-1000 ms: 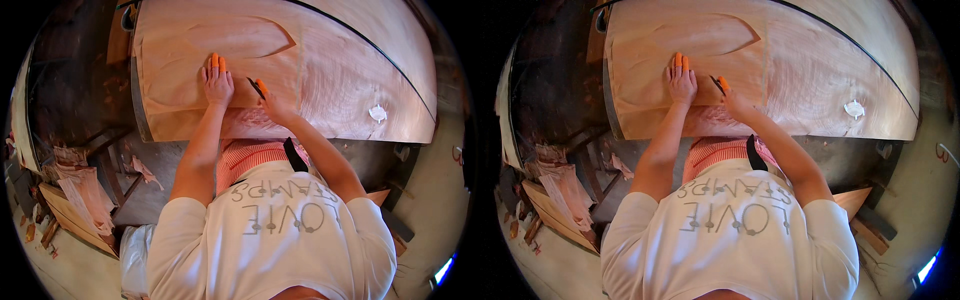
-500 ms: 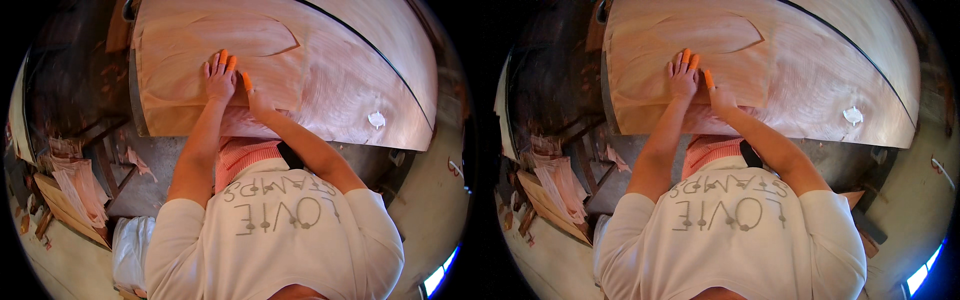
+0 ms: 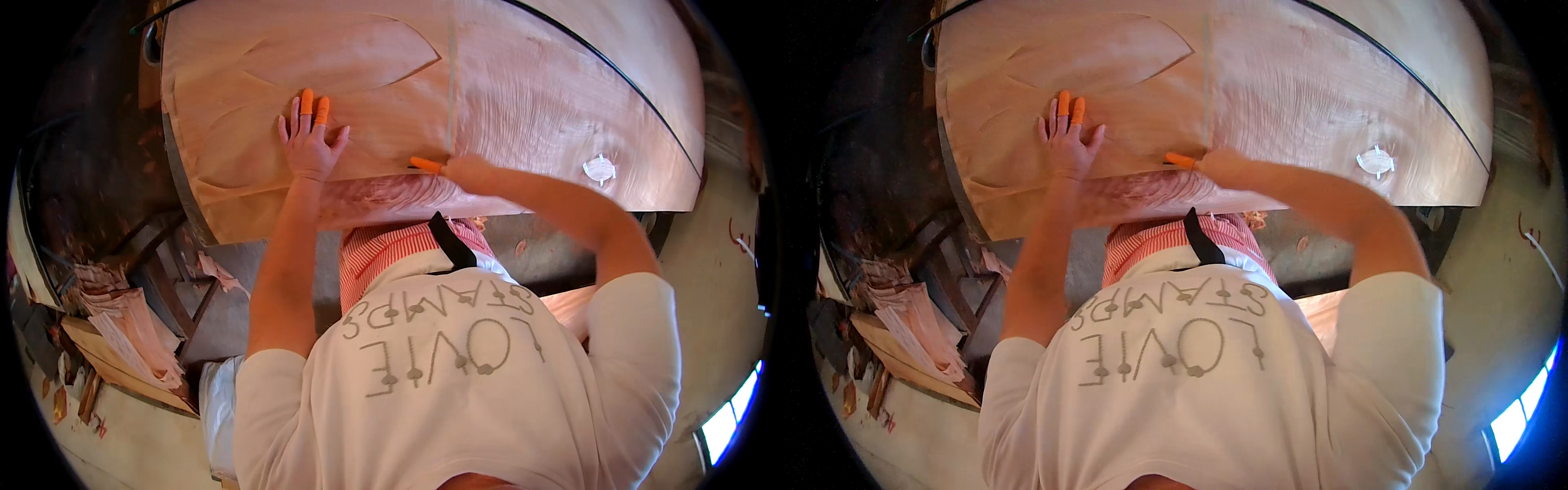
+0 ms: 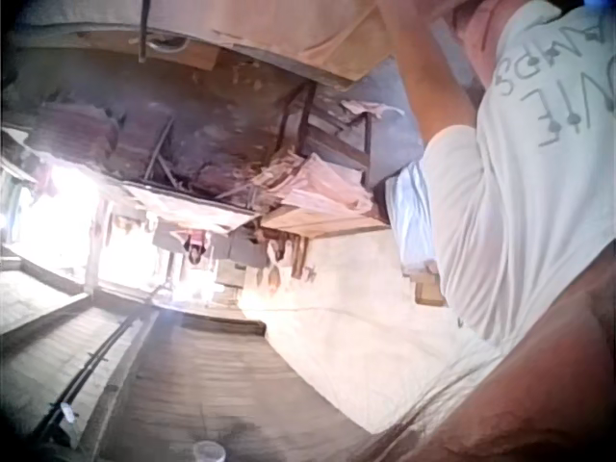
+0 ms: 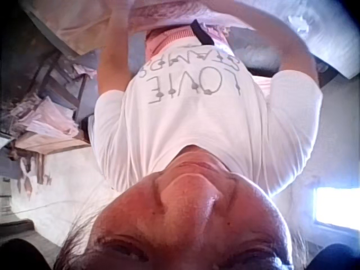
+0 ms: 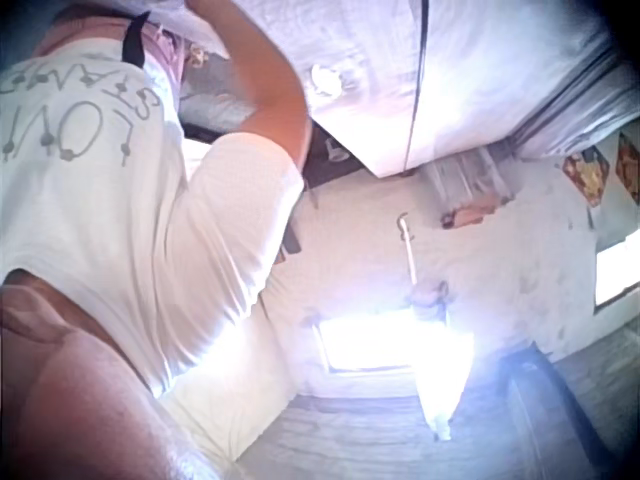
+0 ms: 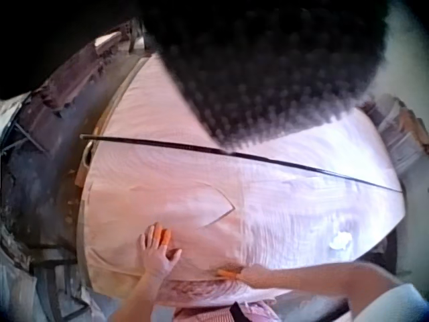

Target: The person cuts small patches from thin wood sheets using a utility knife, places them over knots or defects on a large veneer sheet, and secures them with tape.

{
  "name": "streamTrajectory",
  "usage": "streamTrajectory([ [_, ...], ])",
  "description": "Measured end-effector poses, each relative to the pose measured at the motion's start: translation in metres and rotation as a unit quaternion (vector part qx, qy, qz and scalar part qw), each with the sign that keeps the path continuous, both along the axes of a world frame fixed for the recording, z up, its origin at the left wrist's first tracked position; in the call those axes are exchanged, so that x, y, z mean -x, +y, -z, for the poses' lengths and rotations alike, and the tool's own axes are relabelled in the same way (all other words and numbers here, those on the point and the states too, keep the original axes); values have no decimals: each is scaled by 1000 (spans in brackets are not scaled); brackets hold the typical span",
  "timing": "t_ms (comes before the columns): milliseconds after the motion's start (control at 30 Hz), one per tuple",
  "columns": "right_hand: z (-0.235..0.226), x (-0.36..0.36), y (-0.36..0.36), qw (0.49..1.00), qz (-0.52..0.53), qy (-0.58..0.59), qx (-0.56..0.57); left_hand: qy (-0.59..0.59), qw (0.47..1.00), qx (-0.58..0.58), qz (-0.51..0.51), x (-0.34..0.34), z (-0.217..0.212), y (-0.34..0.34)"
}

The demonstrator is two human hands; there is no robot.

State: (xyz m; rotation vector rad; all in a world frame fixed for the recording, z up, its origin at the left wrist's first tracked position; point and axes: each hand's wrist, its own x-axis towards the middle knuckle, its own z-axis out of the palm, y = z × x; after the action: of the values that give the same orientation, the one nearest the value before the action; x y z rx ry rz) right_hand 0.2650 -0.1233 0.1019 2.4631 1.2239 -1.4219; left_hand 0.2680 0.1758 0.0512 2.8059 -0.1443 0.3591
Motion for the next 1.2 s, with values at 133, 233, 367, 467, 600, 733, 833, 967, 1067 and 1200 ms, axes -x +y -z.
streamTrajectory([
  [133, -10, -64, -35, 990, -140, -1, -27, 9, 1000, 10, 4, 0, 3, 1],
  [233, -13, -102, -46, 979, -205, 2, -4, 11, 1000, 19, 2, -2, 2, 0],
  [367, -12, -116, -51, 977, -208, 6, 47, 14, 1000, 14, -9, -3, -2, 2],
  [467, -46, -116, -12, 979, -202, -14, -28, 12, 999, 33, -16, 0, 0, 6],
  [600, -51, -119, 36, 976, -196, -51, -81, 29, 997, 64, -10, 1, -2, 6],
  [733, -21, -140, 79, 969, -181, -114, -124, 29, 997, 64, -16, 3, -2, 11],
  [833, -7, -155, 107, 962, -192, -141, -136, 31, 996, 76, -21, 4, -1, 11],
  [967, 1, -161, 129, 955, -231, -127, -138, 36, 996, 81, -26, 5, 1, 13],
  [1067, 5, -161, 131, 954, -243, -139, -109, 31, 996, 84, -21, 4, 2, 13],
  [1200, 3, -151, 100, 965, -189, -169, -60, 33, 995, 88, -23, 5, 5, 14],
])
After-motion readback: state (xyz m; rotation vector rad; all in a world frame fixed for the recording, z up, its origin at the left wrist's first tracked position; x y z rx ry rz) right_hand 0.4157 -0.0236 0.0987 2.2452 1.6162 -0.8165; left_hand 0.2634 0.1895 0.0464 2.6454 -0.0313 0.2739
